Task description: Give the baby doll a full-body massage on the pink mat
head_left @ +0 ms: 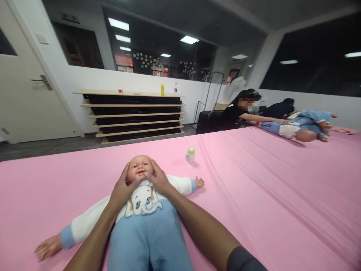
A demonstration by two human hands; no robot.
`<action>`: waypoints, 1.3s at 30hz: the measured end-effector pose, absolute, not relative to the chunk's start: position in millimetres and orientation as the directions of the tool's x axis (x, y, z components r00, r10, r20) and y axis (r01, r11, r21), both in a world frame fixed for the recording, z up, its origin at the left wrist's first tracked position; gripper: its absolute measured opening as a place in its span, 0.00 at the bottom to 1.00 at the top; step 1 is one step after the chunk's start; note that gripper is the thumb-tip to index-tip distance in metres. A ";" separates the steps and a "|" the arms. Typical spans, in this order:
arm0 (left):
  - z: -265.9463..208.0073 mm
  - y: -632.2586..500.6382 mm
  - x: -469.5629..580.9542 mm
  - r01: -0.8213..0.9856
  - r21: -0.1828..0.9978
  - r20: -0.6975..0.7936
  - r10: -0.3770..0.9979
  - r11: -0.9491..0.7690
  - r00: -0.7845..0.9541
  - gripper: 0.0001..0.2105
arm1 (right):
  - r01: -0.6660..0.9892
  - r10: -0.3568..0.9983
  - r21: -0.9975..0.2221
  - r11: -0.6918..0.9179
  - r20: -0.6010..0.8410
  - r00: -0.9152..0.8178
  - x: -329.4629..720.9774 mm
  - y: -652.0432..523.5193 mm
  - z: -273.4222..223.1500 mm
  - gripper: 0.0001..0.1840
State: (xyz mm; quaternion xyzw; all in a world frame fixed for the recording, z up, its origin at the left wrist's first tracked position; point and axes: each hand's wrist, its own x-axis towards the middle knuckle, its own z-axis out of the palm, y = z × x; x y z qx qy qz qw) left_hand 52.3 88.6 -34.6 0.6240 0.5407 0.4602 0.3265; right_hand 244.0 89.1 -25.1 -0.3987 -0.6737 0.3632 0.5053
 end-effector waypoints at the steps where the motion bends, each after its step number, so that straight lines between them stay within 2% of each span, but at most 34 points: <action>1: -31.2 84.6 54.8 0.357 0.911 0.221 0.975 -0.206 -0.002 0.45 | 0.159 0.901 -0.891 0.425 0.399 -0.172 243.4 88.5 -25.7 0.43; 3: -26.0 79.2 59.0 0.311 0.921 0.244 0.970 -0.233 0.004 0.43 | 0.125 0.897 -0.894 0.430 0.407 -0.172 242.9 88.6 -27.7 0.45; 10: -24.8 79.3 59.4 0.294 0.904 0.334 0.942 -0.309 -0.038 0.29 | 0.092 0.920 -0.919 0.383 0.372 -0.121 245.4 91.9 -28.3 0.34; 12: -24.0 77.2 60.4 0.284 0.906 0.331 0.944 -0.313 -0.015 0.32 | 0.097 0.917 -0.916 0.390 0.376 -0.130 244.9 89.3 -25.7 0.38; 14: -22.7 75.0 62.1 0.265 0.910 0.323 0.946 -0.318 0.025 0.40 | 0.092 0.911 -0.912 0.400 0.385 -0.147 243.9 87.4 -24.6 0.46; 16: -21.8 73.9 63.4 0.252 0.911 0.326 0.944 -0.326 0.044 0.42 | 0.078 0.907 -0.910 0.408 0.395 -0.147 243.0 87.2 -25.4 0.50; 20: -23.7 76.8 62.1 0.285 0.905 0.317 0.948 -0.315 0.040 0.37 | 0.086 0.906 -0.907 0.413 0.398 -0.145 244.1 89.6 -29.0 0.46; 25: -26.5 79.8 59.4 0.250 0.905 0.360 0.933 -0.345 -0.017 0.28 | 0.108 0.912 -0.908 0.405 0.392 -0.121 245.9 90.5 -27.8 0.33; 27: -24.8 77.5 60.3 0.244 0.908 0.351 0.937 -0.340 0.002 0.31 | 0.105 0.908 -0.905 0.412 0.398 -0.127 245.3 89.9 -26.6 0.36; 29: -22.6 74.4 61.9 0.246 0.916 0.320 0.947 -0.317 0.031 0.39 | 0.092 0.905 -0.905 0.416 0.401 -0.145 244.4 89.5 -26.3 0.45; 31: -21.1 72.4 63.4 0.238 0.920 0.311 0.950 -0.310 0.037 0.43 | 0.069 0.906 -0.909 0.411 0.399 -0.145 243.8 89.6 -27.2 0.49; 39: -24.8 76.5 62.2 0.285 0.894 0.349 0.936 -0.346 0.040 0.36 | 0.111 0.896 -0.896 0.431 0.410 -0.171 247.5 92.4 -32.0 0.40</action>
